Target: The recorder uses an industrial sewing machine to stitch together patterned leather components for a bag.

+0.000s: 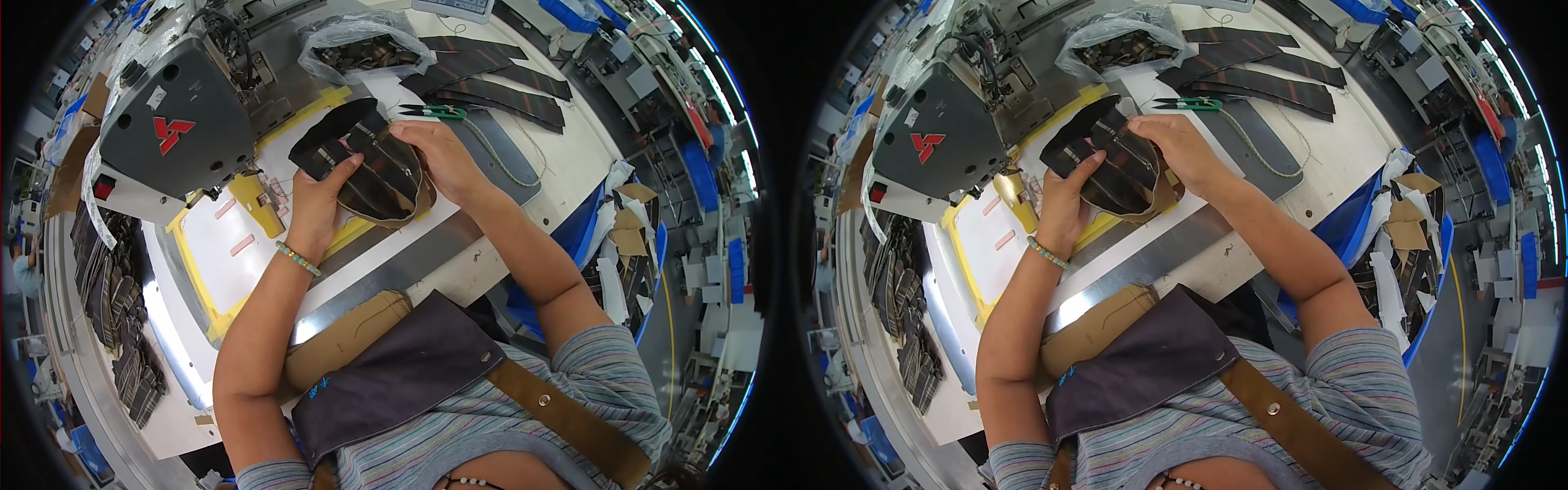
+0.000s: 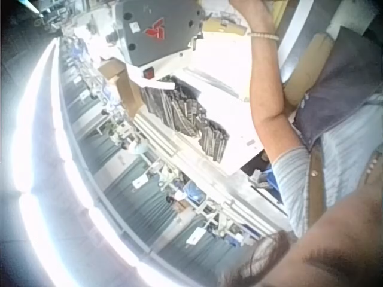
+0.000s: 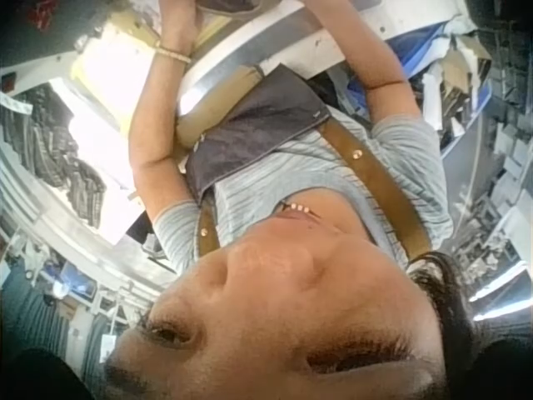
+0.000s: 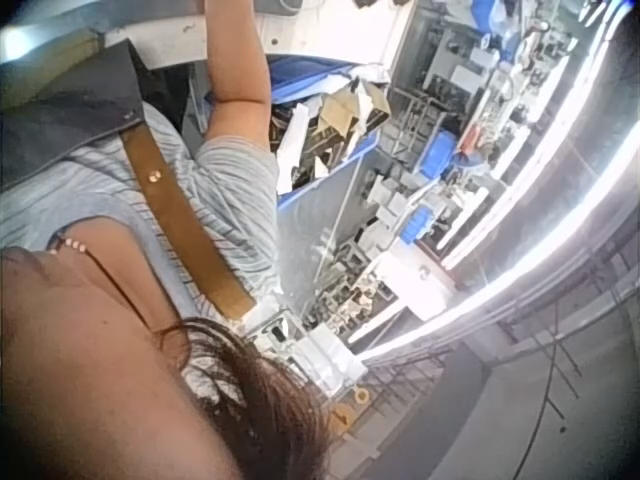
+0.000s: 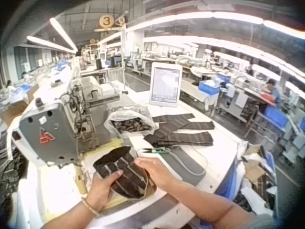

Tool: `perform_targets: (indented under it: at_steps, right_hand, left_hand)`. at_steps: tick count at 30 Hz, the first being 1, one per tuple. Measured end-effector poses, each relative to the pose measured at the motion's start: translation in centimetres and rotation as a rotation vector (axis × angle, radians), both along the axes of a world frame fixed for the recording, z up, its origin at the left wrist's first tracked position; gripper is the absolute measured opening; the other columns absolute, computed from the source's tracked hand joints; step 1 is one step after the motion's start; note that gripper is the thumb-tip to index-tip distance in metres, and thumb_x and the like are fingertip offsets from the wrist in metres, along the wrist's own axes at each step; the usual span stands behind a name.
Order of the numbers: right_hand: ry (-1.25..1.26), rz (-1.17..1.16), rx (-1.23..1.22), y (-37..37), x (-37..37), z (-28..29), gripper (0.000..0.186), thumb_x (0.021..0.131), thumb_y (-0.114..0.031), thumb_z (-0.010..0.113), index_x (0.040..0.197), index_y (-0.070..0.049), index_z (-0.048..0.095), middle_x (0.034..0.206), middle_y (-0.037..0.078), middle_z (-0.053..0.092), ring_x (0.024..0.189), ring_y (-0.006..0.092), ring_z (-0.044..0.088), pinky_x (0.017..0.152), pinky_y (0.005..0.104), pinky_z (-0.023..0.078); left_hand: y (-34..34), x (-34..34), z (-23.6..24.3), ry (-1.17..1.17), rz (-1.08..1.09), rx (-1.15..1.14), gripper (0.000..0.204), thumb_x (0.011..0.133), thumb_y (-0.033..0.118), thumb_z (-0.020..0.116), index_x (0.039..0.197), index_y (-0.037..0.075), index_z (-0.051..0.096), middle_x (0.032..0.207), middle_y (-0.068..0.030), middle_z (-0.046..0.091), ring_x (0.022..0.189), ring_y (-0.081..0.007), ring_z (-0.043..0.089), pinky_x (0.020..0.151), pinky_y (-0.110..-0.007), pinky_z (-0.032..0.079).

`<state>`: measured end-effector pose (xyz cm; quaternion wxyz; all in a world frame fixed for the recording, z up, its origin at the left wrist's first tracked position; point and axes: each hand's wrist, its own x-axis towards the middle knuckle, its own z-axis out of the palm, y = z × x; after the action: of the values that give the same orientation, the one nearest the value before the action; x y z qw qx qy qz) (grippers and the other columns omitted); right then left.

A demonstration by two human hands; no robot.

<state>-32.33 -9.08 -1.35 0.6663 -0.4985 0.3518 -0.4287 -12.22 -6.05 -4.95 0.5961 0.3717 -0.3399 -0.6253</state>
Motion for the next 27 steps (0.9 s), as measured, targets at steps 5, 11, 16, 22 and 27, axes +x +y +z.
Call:
perform_targets:
  at_steps: [5, 11, 16, 22, 27]
  right_hand:
    - [-0.002, 0.001, 0.006, 0.0, 0.0, -0.1, 0.027, 0.104, -0.022, 0.057, 0.106, 0.0, 0.073, 0.096, 0.001, 0.073, 0.081, 0.0059, 0.066, 0.073, 0.0221, 0.053]
    - [-0.048, 0.021, 0.014, -0.5, -0.2, -0.5, 0.023, 0.103, -0.02, 0.058, 0.101, -0.002, 0.072, 0.094, 0.001, 0.072, 0.084, 0.0061, 0.066, 0.077, 0.0221, 0.052]
    - [-0.089, 0.029, 0.077, -0.6, -0.2, -0.6, 0.021, 0.104, -0.018, 0.058, 0.103, -0.002, 0.071, 0.095, 0.002, 0.072, 0.084, 0.0074, 0.066, 0.079, 0.0233, 0.052]
    - [-0.126, 0.036, 0.071, -0.6, -0.3, -0.5, 0.022, 0.105, -0.016, 0.055, 0.104, 0.0, 0.07, 0.098, 0.004, 0.072, 0.086, 0.0087, 0.067, 0.081, 0.0248, 0.053]
    - [-0.135, -0.037, 0.055, -0.8, -0.3, -0.7, 0.022, 0.106, -0.014, 0.054, 0.105, 0.0, 0.069, 0.098, 0.004, 0.072, 0.087, 0.0087, 0.067, 0.081, 0.0247, 0.054]
  left_hand:
    - [0.0, -0.1, 0.1, 0.005, 0.014, 0.01, 0.026, 0.091, 0.0, 0.077, 0.114, 0.003, 0.067, 0.108, -0.0033, 0.072, 0.097, -0.0134, 0.069, 0.09, -0.029, 0.055]
    - [0.0, -0.1, 0.1, 0.011, 0.008, 0.015, 0.028, 0.091, 0.0, 0.077, 0.116, 0.004, 0.066, 0.109, -0.0037, 0.071, 0.099, -0.0146, 0.069, 0.091, -0.029, 0.056]
    - [-0.1, 0.2, -0.1, 0.008, -0.014, 0.005, 0.031, 0.092, 0.001, 0.077, 0.12, 0.003, 0.065, 0.114, -0.0046, 0.071, 0.104, -0.017, 0.07, 0.093, -0.031, 0.057]
    - [0.1, 0.0, 0.2, -0.016, 0.01, 0.013, 0.03, 0.096, 0.008, 0.077, 0.123, 0.003, 0.065, 0.116, -0.0044, 0.071, 0.103, -0.0165, 0.07, 0.093, -0.031, 0.057]
    - [0.1, 0.1, 1.6, 0.092, -0.007, 0.089, 0.053, 0.106, 0.046, 0.059, 0.125, -0.002, 0.066, 0.118, -0.0115, 0.072, 0.11, -0.0192, 0.069, 0.101, -0.033, 0.054]
